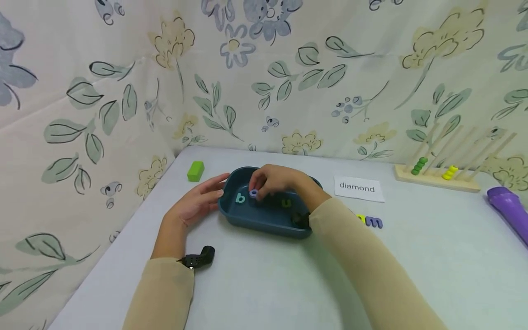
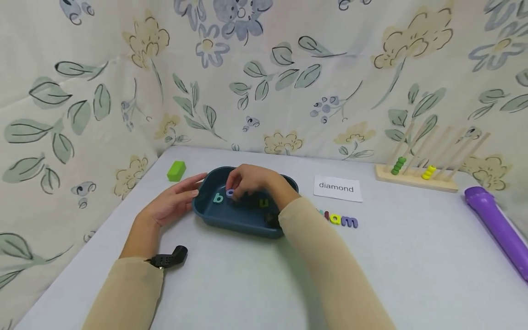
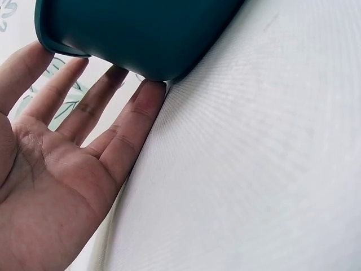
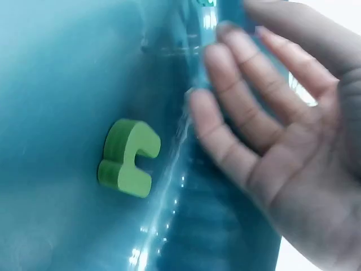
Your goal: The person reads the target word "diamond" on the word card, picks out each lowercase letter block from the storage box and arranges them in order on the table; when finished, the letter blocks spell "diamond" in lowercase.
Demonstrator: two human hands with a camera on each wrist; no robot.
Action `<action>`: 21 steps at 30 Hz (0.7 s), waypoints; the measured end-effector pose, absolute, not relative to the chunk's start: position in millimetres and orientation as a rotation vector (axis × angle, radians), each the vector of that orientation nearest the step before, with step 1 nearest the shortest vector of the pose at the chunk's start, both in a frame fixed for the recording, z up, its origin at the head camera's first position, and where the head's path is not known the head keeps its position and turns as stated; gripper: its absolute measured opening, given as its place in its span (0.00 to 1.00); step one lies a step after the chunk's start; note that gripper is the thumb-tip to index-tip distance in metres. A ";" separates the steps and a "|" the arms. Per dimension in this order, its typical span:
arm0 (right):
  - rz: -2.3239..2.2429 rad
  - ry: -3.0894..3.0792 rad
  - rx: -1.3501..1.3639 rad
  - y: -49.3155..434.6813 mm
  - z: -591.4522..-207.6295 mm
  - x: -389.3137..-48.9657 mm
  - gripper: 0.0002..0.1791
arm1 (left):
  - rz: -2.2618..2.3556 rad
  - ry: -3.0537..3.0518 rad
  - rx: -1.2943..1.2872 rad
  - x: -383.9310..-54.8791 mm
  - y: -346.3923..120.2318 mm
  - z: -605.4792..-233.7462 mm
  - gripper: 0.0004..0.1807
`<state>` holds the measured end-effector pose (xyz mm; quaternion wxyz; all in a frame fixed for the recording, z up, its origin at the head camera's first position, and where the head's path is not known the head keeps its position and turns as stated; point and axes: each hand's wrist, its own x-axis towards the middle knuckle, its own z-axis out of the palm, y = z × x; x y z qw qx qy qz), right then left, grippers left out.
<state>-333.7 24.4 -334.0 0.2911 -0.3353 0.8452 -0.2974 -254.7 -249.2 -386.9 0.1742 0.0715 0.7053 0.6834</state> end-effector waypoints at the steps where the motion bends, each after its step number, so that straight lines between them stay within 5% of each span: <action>1: -0.815 2.255 -0.888 25.3 -333.1 -333.8 0.13 | 1.937 1.998 0.200 -254.6 -249.1 -387.6 0.33; 21: -0.866 2.351 -0.950 40.1 -288.8 -314.9 0.18 | 1.944 1.983 0.196 -254.8 -247.2 -387.3 0.33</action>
